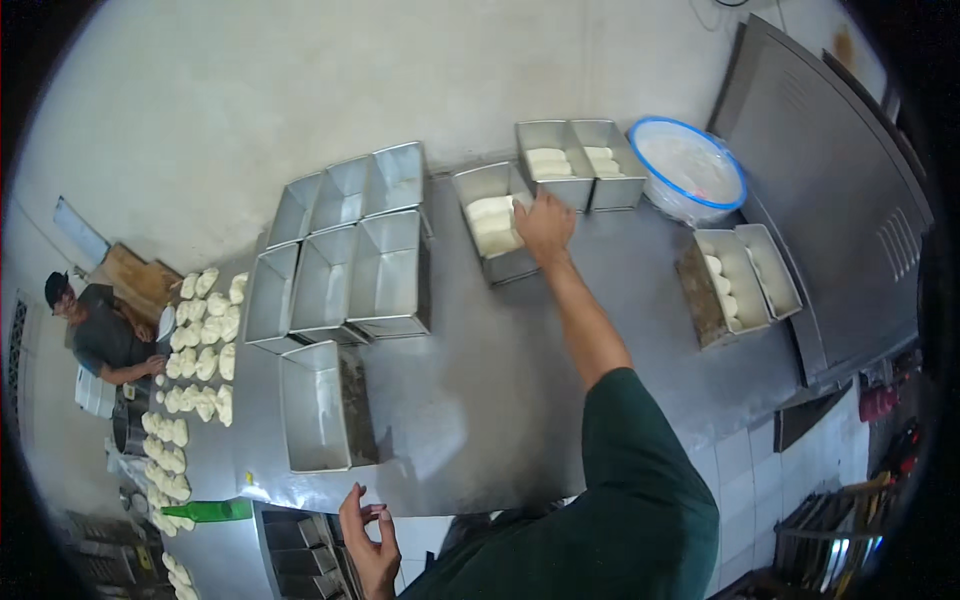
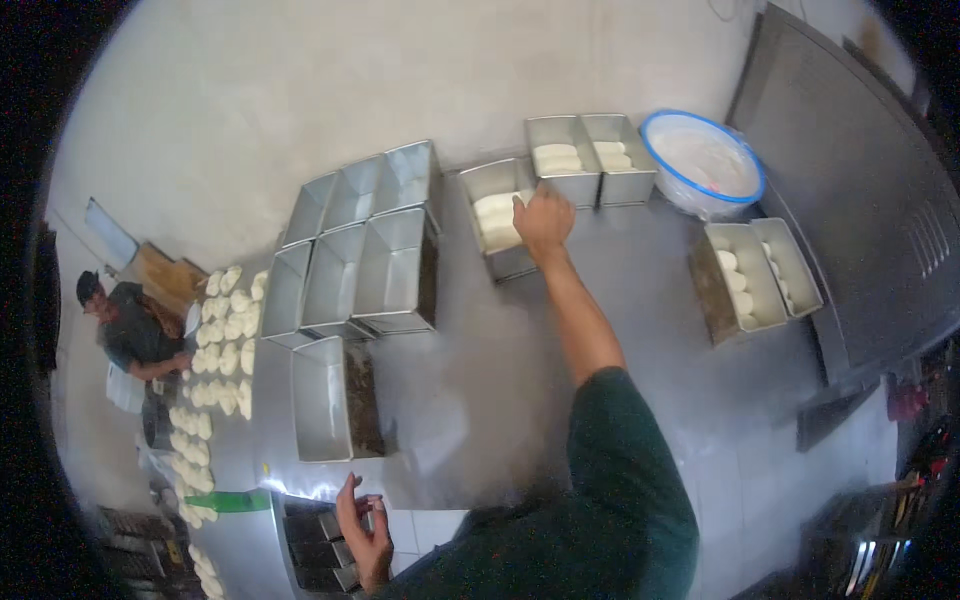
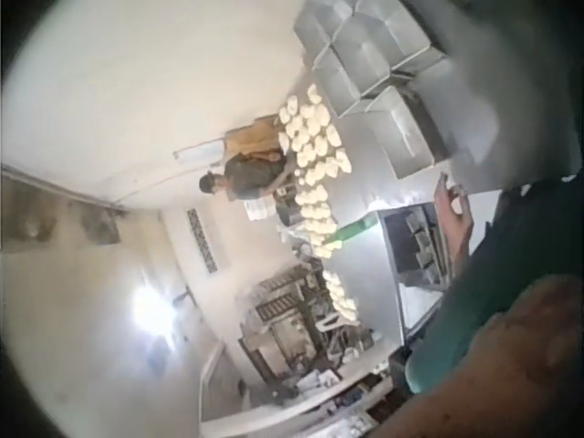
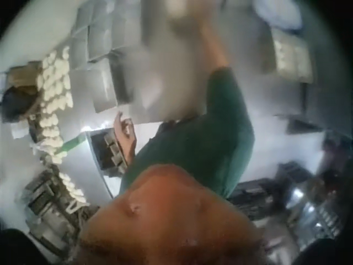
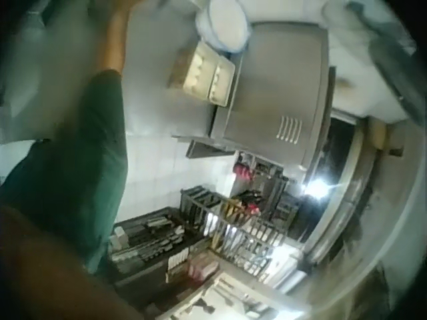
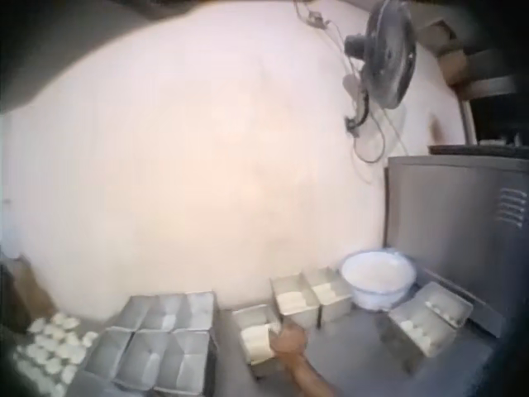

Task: The person flattens dough portions using a glass bottle, rolls them into cylinders by hand, and places the shaped dough rolls into baking pans.

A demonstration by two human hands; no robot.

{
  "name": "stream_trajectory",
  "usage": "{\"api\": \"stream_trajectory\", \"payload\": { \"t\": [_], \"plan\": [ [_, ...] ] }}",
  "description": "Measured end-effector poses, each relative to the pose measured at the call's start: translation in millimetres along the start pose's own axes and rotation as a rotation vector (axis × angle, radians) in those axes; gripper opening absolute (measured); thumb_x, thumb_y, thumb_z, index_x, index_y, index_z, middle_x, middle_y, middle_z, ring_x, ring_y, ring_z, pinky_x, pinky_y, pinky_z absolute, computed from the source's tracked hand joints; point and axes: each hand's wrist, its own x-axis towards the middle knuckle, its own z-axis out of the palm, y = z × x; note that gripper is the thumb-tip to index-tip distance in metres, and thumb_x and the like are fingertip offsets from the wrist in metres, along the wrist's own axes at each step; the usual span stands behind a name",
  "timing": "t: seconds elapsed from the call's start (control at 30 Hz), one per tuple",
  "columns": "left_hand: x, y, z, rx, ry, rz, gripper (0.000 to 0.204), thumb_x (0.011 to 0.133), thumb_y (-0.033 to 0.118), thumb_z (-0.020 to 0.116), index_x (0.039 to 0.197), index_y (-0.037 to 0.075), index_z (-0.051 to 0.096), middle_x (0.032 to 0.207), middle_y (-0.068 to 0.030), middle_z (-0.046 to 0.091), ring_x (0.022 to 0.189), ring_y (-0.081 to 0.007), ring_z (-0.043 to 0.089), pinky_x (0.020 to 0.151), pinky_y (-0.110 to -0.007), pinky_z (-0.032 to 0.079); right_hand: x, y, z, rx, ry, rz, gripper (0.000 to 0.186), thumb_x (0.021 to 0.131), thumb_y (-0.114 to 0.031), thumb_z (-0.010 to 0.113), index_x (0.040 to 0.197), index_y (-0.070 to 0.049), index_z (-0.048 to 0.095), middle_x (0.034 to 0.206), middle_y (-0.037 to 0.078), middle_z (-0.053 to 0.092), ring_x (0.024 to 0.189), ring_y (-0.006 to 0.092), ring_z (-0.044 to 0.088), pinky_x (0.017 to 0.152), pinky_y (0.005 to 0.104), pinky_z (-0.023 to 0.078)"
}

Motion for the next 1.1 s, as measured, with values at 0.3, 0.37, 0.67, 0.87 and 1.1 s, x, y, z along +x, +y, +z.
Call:
{"api": "stream_trajectory", "payload": {
  "t": [0.3, 0.37, 0.67, 0.87, 1.1],
  "plan": [
    [-16, -29, -37, 0.133, 0.346, -0.182, 0.055, 0.101, 0.001, 0.056, 0.155, 0.004, 0.043, 0.144, -0.0188, 0.053, 0.117, -0.0296, 0.058, 0.095, -0.036, 0.051, 14, -27, 116, -0.12, 0.263, -0.599, 0.032, 0.09, -0.016, 0.06, 0.119, -0.003, 0.065, 0.107, 0.013, 0.069, 0.095, 0.029, 0.066, 0.092, 0.0408, 0.052],
    [-25, -37, -39, 0.186, 0.381, -0.069, 0.052, 0.095, 0.0, 0.059, 0.147, 0.0, 0.049, 0.135, -0.0199, 0.056, 0.096, -0.0269, 0.065, 0.086, -0.035, 0.054, 17, -16, 171, 0.091, 0.076, -0.327, 0.031, 0.097, -0.018, 0.055, 0.121, -0.001, 0.066, 0.103, 0.016, 0.069, 0.089, 0.0334, 0.067, 0.081, 0.0434, 0.054],
    [-75, -16, -26, 0.265, 0.376, -0.303, 0.05, 0.096, 0.006, 0.063, 0.145, 0.006, 0.054, 0.137, -0.0129, 0.059, 0.097, -0.0231, 0.067, 0.084, -0.031, 0.054, 81, 35, 188, -0.193, -0.045, -0.553, 0.042, 0.101, -0.015, 0.053, 0.141, -0.006, 0.058, 0.134, 0.013, 0.065, 0.122, 0.0279, 0.062, 0.101, 0.0373, 0.05],
    [-136, -47, -39, 0.196, 0.534, -0.348, 0.046, 0.095, 0.008, 0.066, 0.14, 0.007, 0.059, 0.117, -0.0102, 0.07, 0.089, -0.0238, 0.068, 0.078, -0.031, 0.054, 63, -13, 109, 0.104, -0.118, -0.299, 0.048, 0.102, -0.01, 0.056, 0.149, -0.002, 0.052, 0.143, 0.016, 0.062, 0.129, 0.0309, 0.061, 0.107, 0.0374, 0.047],
    [-192, -133, -86, 0.066, 0.385, -0.579, 0.035, 0.096, 0.012, 0.065, 0.131, 0.005, 0.067, 0.098, -0.009, 0.076, 0.079, -0.0233, 0.069, 0.073, -0.031, 0.054, -157, -130, -115, 0.845, -0.044, -0.246, 0.032, 0.106, -0.016, 0.06, 0.131, 0.003, 0.066, 0.114, 0.014, 0.074, 0.1, 0.0219, 0.071, 0.091, 0.0303, 0.055]
  ]
}}
